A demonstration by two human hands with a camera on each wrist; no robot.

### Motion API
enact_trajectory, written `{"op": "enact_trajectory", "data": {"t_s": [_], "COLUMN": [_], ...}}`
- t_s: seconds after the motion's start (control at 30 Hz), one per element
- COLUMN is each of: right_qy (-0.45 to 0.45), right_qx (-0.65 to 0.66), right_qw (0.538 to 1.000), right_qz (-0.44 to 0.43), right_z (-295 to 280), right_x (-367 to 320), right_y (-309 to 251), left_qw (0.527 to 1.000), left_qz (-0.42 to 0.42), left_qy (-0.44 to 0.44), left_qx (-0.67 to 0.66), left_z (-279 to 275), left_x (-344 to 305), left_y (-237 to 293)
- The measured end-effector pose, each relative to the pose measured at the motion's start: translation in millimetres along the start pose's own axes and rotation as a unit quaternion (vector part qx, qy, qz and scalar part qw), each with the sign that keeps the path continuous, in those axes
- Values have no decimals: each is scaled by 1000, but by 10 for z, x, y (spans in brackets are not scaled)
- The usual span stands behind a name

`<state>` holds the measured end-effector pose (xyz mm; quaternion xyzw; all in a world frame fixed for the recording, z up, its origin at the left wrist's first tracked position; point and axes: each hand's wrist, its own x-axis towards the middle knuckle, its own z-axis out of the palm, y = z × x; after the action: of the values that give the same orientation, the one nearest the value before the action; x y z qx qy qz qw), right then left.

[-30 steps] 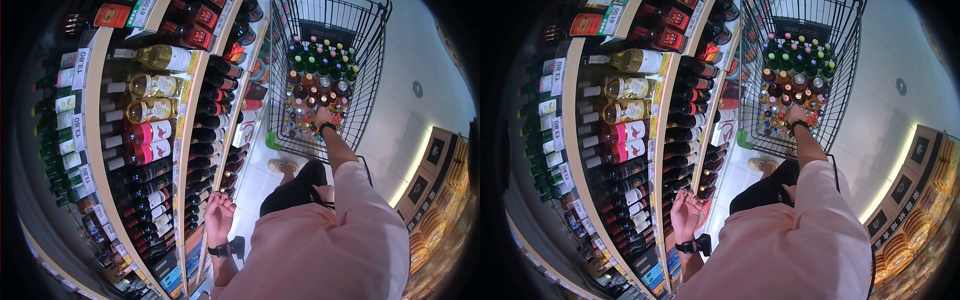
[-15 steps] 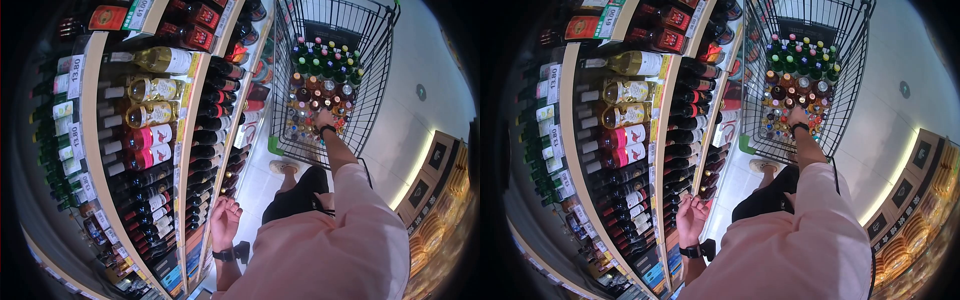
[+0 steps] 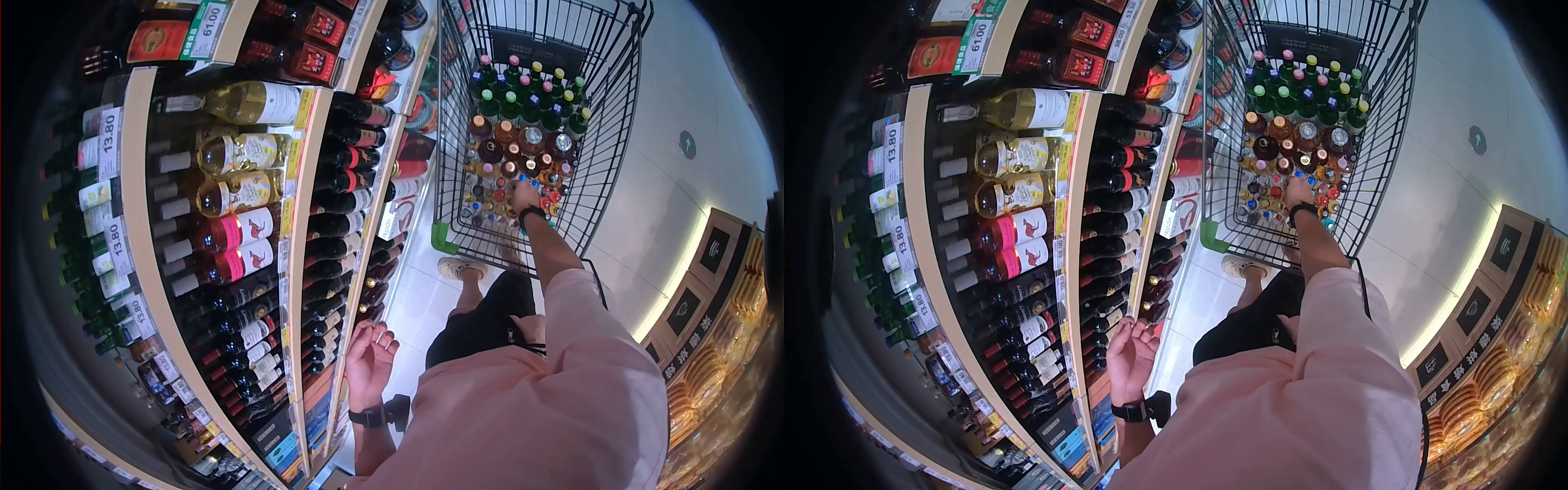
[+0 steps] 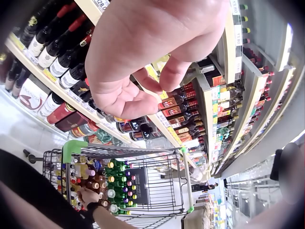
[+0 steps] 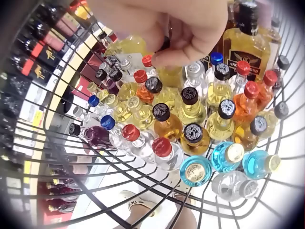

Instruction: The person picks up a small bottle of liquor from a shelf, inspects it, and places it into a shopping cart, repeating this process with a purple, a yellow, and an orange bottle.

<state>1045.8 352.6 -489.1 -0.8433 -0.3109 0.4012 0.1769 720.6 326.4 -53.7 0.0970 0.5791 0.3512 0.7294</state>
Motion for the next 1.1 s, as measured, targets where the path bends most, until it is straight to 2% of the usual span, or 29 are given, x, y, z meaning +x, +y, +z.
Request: {"op": "enact_trajectory", "data": {"t_s": [0.1, 0.3, 0.4, 0.6, 0.7, 0.8, 0.9, 1.1], "right_qy": [-2, -9, -4, -13, -30, -39, -23, -61], "right_qx": [0, 23, -18, 7, 6, -37, -26, -30], "right_qw": [1000, 998, 999, 999, 997, 999, 999, 997], "right_qz": [-9, 58, 44, 36, 73, 9, -10, -27], "right_z": [83, 38, 72, 45, -50, -67, -135, -304], "right_x": [28, 98, 109, 199, 214, 221, 113, -165], "right_y": [53, -48, -59, -38, -77, -48, -40, 21], "left_qw": [1000, 1000, 1000, 1000, 1000, 1000, 1000, 1000], "left_qz": [-1, -7, -9, -8, -6, -1, 1, -1], "left_qy": [0, 2, 14, -9, -2, 11, 17, -13], "left_qx": [3, 11, 20, 7, 0, 1, 1, -11], "left_z": [18, 73, 130, 53, 69, 71, 37, 13], "left_x": [6, 37, 31, 62, 56, 15, 14, 31], "left_y": [-6, -45, -39, -7, -21, -27, -34, -49]}}
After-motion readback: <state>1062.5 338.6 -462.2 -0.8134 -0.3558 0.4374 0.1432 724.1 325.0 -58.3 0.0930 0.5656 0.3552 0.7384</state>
